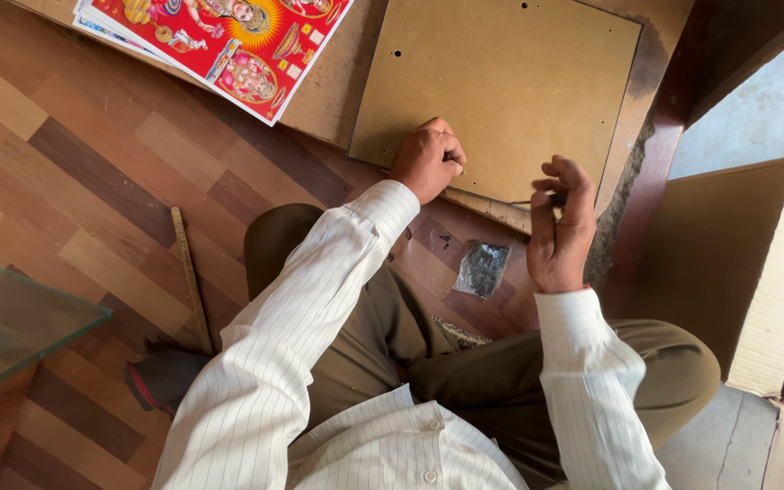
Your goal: The person assembles a picture frame by placing a white backing sheet into a black frame, adding a printed image, and securing a cardboard back panel with screws. The person uses a screwdriver to fasten the back panel to the frame.
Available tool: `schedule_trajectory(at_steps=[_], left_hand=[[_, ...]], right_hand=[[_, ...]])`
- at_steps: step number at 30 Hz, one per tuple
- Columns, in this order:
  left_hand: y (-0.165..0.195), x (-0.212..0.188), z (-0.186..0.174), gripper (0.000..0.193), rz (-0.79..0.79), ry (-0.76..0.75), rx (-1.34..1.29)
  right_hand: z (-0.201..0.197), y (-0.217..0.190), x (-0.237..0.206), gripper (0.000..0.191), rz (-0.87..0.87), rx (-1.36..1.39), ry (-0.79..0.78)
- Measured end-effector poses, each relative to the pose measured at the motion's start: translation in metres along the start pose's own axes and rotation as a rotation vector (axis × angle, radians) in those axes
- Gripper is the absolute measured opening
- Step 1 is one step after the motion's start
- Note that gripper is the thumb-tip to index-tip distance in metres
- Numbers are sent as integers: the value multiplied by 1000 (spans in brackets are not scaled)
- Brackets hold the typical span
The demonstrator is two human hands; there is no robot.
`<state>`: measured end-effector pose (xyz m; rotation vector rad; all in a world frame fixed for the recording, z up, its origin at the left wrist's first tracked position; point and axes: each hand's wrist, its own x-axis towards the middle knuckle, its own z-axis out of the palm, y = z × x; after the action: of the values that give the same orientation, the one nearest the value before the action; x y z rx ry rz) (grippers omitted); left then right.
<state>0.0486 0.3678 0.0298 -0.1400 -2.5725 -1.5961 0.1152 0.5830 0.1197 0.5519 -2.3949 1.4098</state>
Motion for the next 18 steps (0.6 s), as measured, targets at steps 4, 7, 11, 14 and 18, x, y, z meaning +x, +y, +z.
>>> schedule_trajectory(at_steps=[4, 7, 11, 14, 18], left_hand=[[-2, 0, 4, 10, 1, 24, -19], [-6, 1, 5, 10, 21, 24, -24], [-9, 3, 5, 10, 25, 18, -33], [-8, 4, 4, 12, 40, 15, -26], [-3, 3, 2, 12, 43, 16, -19]], right_hand=[[-4, -17, 2, 48, 74, -156, -28], [2, -21, 6, 59, 84, -158, 49], [2, -20, 12, 56, 79, -169, -47], [1, -17, 19, 56, 35, -89, -160], [16, -13, 29, 60, 68, 135, -64]])
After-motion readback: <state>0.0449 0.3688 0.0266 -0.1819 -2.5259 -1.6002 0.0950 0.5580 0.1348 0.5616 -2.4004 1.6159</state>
